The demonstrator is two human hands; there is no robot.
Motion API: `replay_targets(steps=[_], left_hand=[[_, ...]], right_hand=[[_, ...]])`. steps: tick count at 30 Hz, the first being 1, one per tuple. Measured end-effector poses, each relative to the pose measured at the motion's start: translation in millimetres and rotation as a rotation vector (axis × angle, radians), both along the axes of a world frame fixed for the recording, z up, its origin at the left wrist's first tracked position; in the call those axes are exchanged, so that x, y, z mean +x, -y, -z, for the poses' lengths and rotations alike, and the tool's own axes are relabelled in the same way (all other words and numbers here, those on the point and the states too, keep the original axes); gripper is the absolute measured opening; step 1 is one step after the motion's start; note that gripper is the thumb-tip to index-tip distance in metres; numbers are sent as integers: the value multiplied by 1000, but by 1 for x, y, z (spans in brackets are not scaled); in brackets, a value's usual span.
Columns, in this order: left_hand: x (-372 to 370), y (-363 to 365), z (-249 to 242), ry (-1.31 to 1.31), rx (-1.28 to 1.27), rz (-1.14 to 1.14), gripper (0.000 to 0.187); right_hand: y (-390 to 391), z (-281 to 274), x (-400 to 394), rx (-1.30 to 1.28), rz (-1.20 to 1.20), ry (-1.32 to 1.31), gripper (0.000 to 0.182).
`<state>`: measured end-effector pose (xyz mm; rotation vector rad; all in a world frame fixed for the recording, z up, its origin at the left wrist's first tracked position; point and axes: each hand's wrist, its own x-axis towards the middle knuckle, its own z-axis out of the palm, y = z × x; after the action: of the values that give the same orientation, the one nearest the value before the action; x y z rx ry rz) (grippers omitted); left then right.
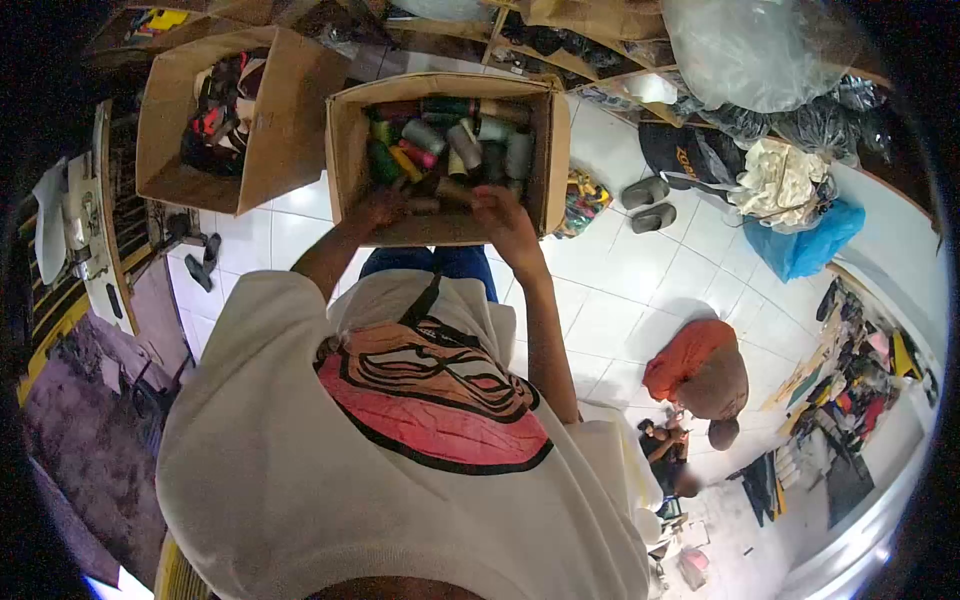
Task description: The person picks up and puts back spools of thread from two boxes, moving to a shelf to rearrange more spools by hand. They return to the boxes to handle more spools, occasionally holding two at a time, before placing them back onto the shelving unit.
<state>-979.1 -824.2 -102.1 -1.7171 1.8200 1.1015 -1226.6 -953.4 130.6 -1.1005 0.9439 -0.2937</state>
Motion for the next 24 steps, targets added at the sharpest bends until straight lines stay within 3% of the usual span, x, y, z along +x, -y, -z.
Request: replay_targets(steps=[2, 5, 7, 9, 15, 18, 24], left_hand=[[9, -3, 20, -138, 40, -132, 61], [17, 1, 6, -323, 138, -332, 61], [19, 7, 1, -320, 160, -292, 61], [18, 12, -1, -200, 136, -77, 62], [9, 8, -24, -356, -252, -258, 55], [1, 32, -87, -194, -84, -253, 58], [-11, 1, -93, -286, -279, -605, 60]], right_hand=[[-3, -2, -10, 79, 79, 11, 28], [-5, 9, -26, 92, 129, -21, 27], [-1, 20, -28, 109, 134, -10, 27], [1, 22, -29, 109, 138, -65, 27], [12, 24, -15, -142, 44, -192, 25], [11, 36, -13, -169, 13, -214, 24], [11, 62, -11, -208, -31, -155, 25]])
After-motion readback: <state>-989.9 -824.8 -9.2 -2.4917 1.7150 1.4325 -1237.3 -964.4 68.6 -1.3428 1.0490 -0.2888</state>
